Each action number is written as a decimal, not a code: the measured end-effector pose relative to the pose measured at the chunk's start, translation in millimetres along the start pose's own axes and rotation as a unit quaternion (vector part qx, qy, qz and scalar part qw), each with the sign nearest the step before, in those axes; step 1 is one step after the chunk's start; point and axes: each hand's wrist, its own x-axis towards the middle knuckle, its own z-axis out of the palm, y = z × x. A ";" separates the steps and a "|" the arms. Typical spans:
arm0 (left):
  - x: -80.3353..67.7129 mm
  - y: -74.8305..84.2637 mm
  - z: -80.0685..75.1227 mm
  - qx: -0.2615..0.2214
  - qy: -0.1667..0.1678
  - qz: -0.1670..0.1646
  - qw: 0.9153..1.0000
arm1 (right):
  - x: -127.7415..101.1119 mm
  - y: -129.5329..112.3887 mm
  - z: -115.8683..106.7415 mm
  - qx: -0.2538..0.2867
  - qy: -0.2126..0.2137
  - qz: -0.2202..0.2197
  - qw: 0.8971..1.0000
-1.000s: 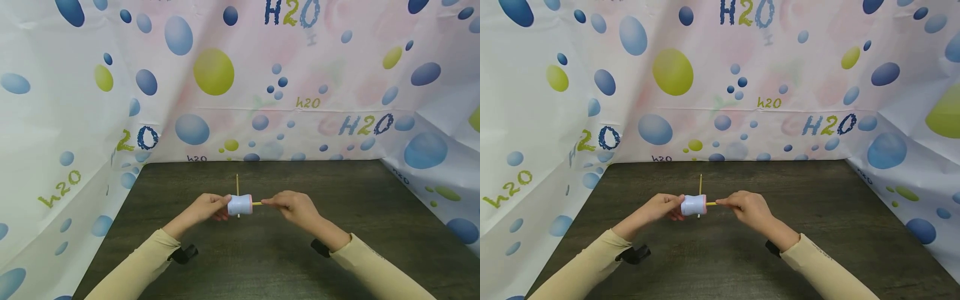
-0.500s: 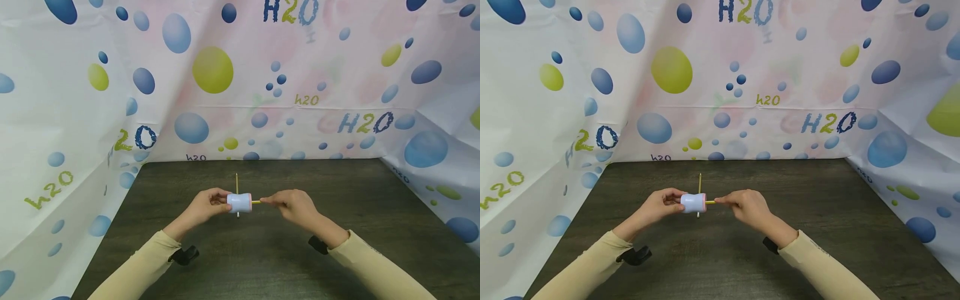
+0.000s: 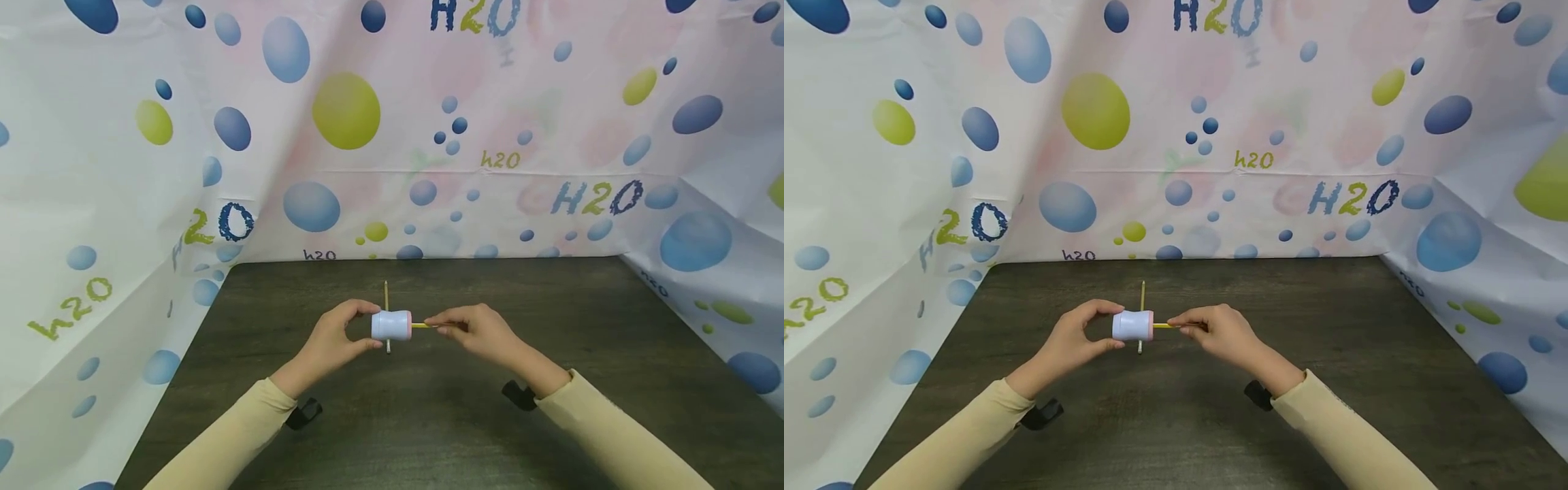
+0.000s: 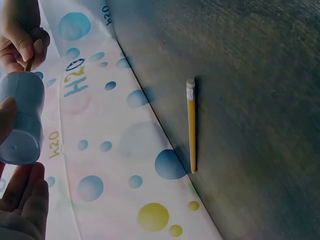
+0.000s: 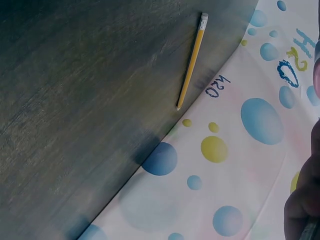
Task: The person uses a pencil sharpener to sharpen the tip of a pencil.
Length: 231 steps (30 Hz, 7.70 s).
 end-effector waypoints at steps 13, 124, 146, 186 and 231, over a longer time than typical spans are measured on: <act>10.5 -3.0 -11.6 -0.084 -0.089 -0.087 0.989 | -2.1 1.1 0.9 -0.089 0.087 -0.092 0.988; 35.0 -36.6 -13.8 -0.309 -0.248 -0.190 0.899 | 17.4 4.3 7.4 -0.127 0.112 -0.112 0.979; 26.7 -24.2 -9.2 -0.015 -0.110 0.041 0.993 | 15.9 9.0 -0.3 -0.004 0.025 -0.011 1.000; 20.4 -23.7 2.3 0.094 -0.068 0.093 0.989 | 19.9 17.0 -1.1 0.076 -0.061 0.047 0.994; 18.3 -19.3 3.2 0.008 -0.069 0.060 0.996 | 14.7 13.2 -6.6 0.105 -0.065 0.034 0.992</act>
